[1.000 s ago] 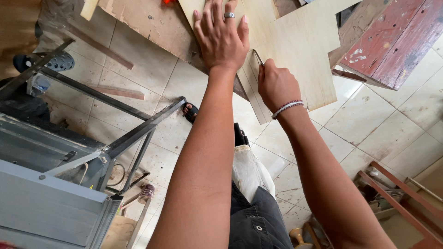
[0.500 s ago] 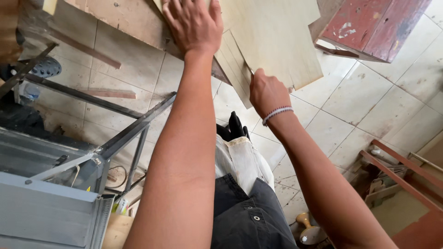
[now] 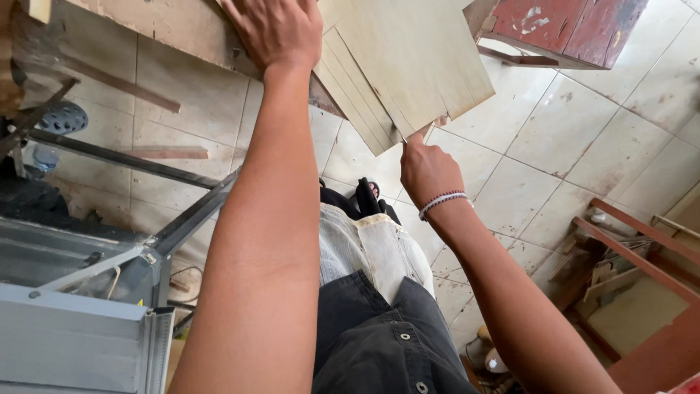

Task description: The person marks lines on a piece of wood using a square and a pencil, then uses a small blade to score or cut along the marked lines.

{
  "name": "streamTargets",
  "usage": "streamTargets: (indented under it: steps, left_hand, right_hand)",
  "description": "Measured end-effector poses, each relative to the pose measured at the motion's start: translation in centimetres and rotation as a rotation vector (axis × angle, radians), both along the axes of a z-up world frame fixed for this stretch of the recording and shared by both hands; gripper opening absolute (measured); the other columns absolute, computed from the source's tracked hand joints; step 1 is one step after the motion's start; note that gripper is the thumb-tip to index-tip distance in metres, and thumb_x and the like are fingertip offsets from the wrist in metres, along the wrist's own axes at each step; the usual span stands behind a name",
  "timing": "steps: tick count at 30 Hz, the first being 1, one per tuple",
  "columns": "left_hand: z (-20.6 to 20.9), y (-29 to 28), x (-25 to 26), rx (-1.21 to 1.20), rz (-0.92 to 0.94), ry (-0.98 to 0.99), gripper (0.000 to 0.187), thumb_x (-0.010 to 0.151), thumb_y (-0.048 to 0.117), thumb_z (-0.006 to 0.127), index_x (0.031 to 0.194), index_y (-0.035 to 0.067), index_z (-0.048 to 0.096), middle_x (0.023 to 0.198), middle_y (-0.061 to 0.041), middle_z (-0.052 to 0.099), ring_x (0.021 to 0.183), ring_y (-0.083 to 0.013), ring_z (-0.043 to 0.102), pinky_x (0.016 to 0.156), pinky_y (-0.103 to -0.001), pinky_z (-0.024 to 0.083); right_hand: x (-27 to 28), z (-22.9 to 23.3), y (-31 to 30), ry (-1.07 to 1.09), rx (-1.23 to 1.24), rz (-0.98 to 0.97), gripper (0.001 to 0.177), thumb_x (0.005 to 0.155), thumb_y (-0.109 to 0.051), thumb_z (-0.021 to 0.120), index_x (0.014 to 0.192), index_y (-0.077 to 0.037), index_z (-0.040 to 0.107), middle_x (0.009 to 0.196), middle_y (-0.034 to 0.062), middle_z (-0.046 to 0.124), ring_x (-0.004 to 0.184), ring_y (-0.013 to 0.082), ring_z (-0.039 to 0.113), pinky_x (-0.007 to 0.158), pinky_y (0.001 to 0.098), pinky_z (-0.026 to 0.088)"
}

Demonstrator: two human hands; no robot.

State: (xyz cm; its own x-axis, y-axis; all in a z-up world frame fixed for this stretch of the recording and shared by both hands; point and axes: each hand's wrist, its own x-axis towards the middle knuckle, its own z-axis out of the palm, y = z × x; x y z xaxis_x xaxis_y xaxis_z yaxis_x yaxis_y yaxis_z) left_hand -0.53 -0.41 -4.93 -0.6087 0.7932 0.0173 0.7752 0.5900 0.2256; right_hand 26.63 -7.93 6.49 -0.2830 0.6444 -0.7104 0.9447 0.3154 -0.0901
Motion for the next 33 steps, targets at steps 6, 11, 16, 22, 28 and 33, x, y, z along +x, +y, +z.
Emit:
streamTargets:
  steps: [6,11,16,22,28,33]
  left_hand:
    - [2.7,0.3,0.1,0.169,-0.032,0.094,0.044,0.101,0.046,0.053,0.122,0.011,0.067,0.131,-0.017,0.065,0.129,-0.0399,0.049,0.114,-0.060,0.028]
    - [4.1,0.3,0.3,0.106,-0.008,0.041,0.050,0.104,0.047,0.048,0.139,0.013,0.056,0.147,-0.014,0.054,0.141,-0.0323,0.041,0.121,-0.057,0.024]
    - [4.3,0.3,0.5,0.133,0.006,0.052,0.047,0.102,0.047,0.047,0.128,0.010,0.062,0.143,-0.015,0.055,0.137,-0.0339,0.047,0.118,-0.058,0.027]
    - [4.7,0.5,0.4,0.142,0.010,0.036,0.043,0.102,0.047,0.047,0.126,0.014,0.060,0.143,-0.013,0.055,0.138,-0.0331,0.046,0.117,-0.058,0.029]
    - [5.4,0.3,0.4,0.055,0.004,0.031,0.050,0.106,0.050,0.058,0.151,0.031,0.051,0.164,0.001,0.030,0.152,-0.0241,0.036,0.124,-0.054,0.029]
    - [4.9,0.1,0.7,0.018,-0.017,0.009,0.052,0.107,0.049,0.051,0.154,0.029,0.048,0.167,-0.002,0.022,0.155,-0.0263,0.031,0.126,-0.057,0.025]
  right_hand:
    - [-1.2,2.8,0.6,-0.014,-0.053,-0.032,0.054,0.102,-0.007,0.038,0.151,0.013,0.026,0.067,0.0234,0.067,0.054,0.0422,0.064,0.045,0.0490,0.050]
    - [0.5,1.3,-0.1,-0.010,-0.063,-0.037,0.012,0.103,-0.008,0.037,0.105,0.000,0.047,0.066,0.0229,0.062,0.053,0.0450,0.057,0.044,0.0498,0.043]
    - [1.6,0.7,-0.7,-0.027,-0.053,-0.034,0.016,0.104,-0.010,0.037,0.096,-0.001,0.048,0.072,0.0251,0.065,0.059,0.0484,0.061,0.048,0.0522,0.045]
    - [1.4,1.2,-0.6,-0.007,-0.062,-0.036,0.018,0.105,-0.010,0.036,0.093,-0.002,0.047,0.069,0.0233,0.065,0.055,0.0457,0.060,0.046,0.0503,0.044]
    - [7.2,2.2,-2.8,-0.129,-0.209,-0.136,0.029,0.110,-0.016,0.030,0.096,-0.003,0.053,0.075,0.0173,0.068,0.060,0.0318,0.063,0.053,0.0434,0.053]
    - [18.4,0.9,-7.5,-0.279,-0.221,-0.398,0.041,0.110,-0.037,0.031,0.090,-0.005,0.047,0.076,0.0208,0.068,0.069,0.0407,0.059,0.062,0.0493,0.044]
